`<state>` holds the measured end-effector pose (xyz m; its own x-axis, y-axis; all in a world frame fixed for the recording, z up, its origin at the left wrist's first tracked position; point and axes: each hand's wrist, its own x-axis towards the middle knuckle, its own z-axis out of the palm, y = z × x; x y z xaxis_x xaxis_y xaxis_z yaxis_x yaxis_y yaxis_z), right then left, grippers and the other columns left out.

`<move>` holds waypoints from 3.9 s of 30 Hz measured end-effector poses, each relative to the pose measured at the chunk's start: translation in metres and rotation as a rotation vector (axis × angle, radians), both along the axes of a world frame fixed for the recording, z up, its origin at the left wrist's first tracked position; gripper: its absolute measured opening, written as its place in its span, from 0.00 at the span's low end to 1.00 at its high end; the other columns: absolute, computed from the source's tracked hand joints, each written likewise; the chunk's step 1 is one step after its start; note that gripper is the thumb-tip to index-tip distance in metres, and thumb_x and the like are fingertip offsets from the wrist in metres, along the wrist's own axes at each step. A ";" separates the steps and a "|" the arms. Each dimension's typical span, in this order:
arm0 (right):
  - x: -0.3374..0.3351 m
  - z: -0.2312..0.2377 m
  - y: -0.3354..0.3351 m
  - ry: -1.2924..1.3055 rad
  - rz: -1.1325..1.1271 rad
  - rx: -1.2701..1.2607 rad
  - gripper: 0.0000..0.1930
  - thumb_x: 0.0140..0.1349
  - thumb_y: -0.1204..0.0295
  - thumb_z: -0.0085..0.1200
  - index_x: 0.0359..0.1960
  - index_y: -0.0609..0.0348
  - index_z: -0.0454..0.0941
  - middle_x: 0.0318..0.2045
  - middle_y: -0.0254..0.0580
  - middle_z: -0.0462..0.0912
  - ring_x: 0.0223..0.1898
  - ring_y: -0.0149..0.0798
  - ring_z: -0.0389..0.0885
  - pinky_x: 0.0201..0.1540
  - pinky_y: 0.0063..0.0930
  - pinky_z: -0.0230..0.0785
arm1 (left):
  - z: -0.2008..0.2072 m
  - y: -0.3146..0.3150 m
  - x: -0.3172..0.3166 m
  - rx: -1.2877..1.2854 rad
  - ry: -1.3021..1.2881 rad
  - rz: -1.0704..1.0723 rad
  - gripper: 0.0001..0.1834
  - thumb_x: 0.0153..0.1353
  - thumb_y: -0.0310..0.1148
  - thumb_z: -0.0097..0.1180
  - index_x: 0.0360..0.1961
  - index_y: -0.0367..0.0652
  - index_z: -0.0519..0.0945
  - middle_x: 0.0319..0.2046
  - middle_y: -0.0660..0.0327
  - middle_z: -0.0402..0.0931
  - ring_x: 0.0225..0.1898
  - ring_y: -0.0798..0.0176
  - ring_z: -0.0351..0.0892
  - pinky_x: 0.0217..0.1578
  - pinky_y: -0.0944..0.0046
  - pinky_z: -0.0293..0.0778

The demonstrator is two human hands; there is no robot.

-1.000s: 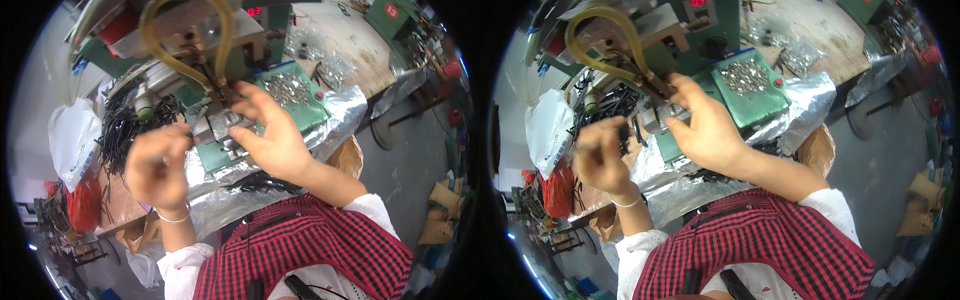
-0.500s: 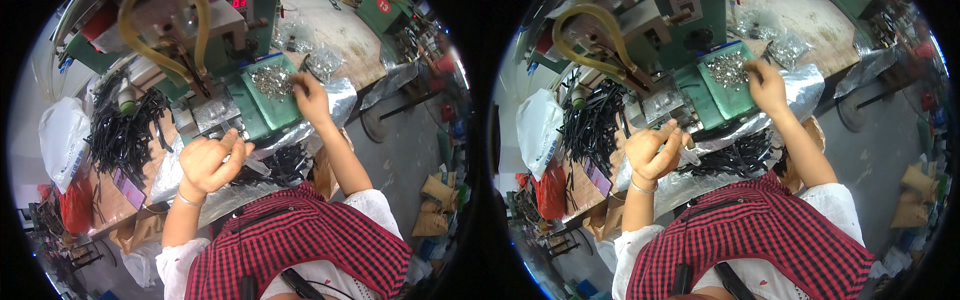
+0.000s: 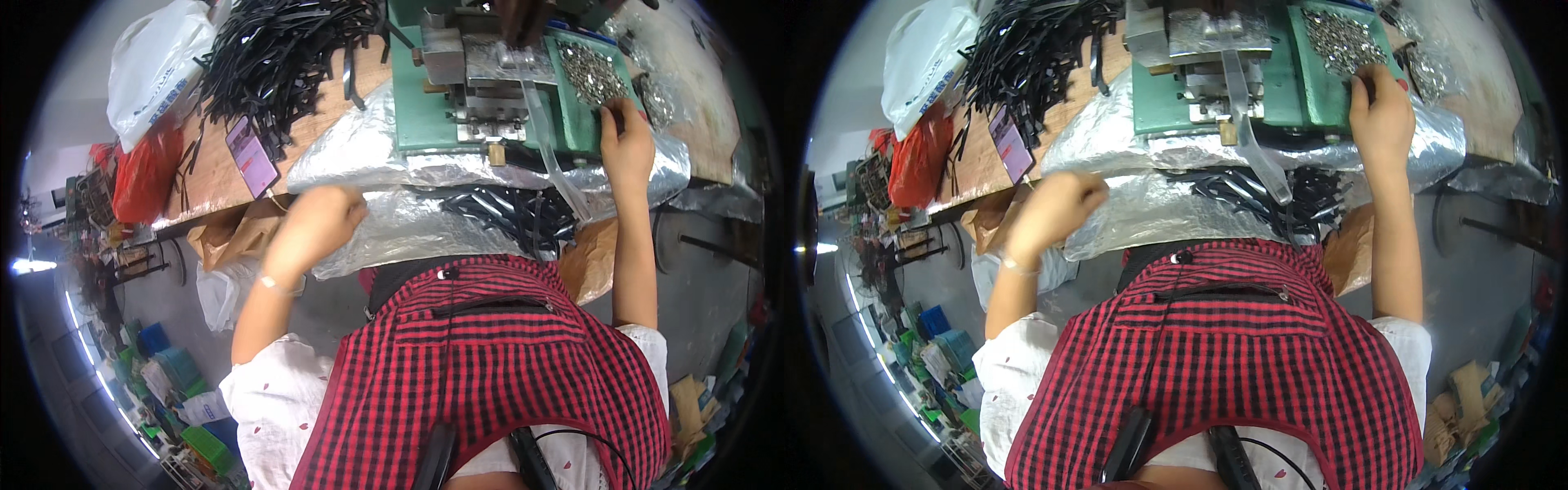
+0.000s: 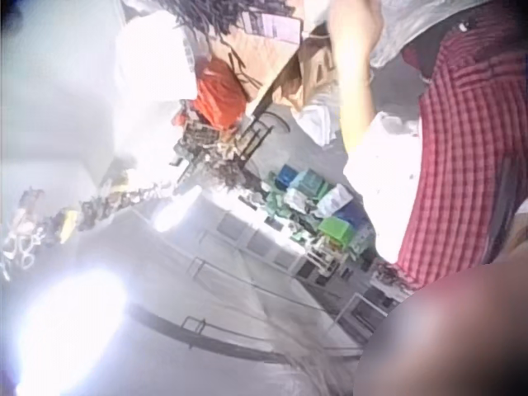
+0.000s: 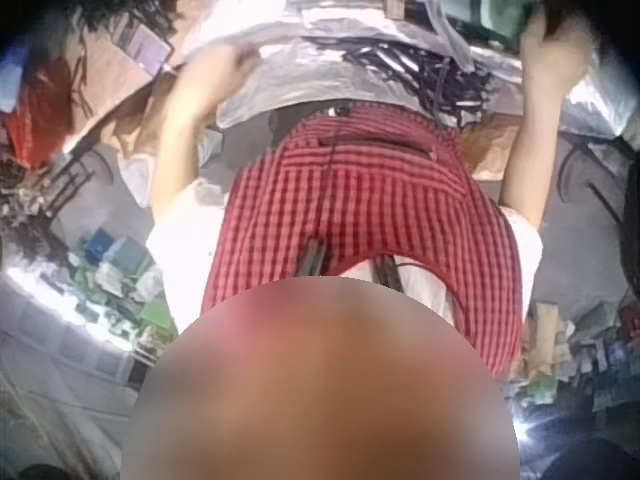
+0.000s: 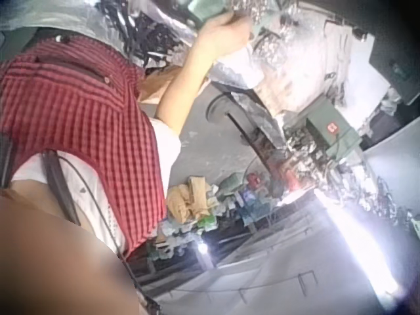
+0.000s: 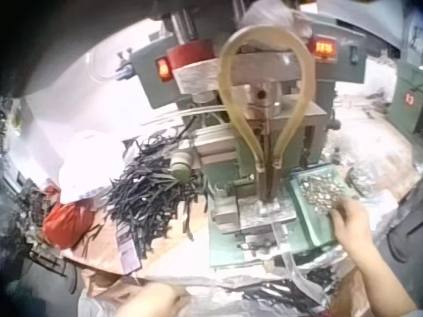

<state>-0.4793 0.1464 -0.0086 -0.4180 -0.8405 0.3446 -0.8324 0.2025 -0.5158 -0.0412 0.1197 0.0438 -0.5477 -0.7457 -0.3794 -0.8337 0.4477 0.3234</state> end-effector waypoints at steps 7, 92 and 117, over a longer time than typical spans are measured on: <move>0.007 -0.002 -0.019 -0.204 0.100 -0.242 0.10 0.68 0.72 0.60 0.49 0.59 0.86 0.40 0.48 0.89 0.41 0.42 0.89 0.47 0.31 0.78 | -0.192 0.009 0.014 -0.241 -0.420 0.213 0.18 0.69 0.43 0.53 0.38 0.40 0.89 0.35 0.45 0.88 0.37 0.44 0.90 0.38 0.47 0.84; -0.021 0.018 -0.010 -0.450 0.080 -0.255 0.08 0.66 0.76 0.57 0.45 0.62 0.84 0.41 0.46 0.89 0.45 0.41 0.88 0.50 0.31 0.77 | 0.032 -0.028 -0.170 -1.076 0.973 -0.415 0.15 0.50 0.26 0.77 0.39 0.44 0.86 0.39 0.56 0.89 0.24 0.66 0.81 0.21 0.68 0.70; 0.013 0.019 -0.016 0.063 0.202 -0.150 0.10 0.68 0.75 0.57 0.47 0.58 0.86 0.41 0.47 0.87 0.44 0.53 0.84 0.50 0.41 0.74 | -0.068 -0.150 0.006 -0.553 0.413 -0.177 0.18 0.56 0.23 0.63 0.49 0.44 0.87 0.58 0.58 0.83 0.51 0.49 0.81 0.56 0.53 0.78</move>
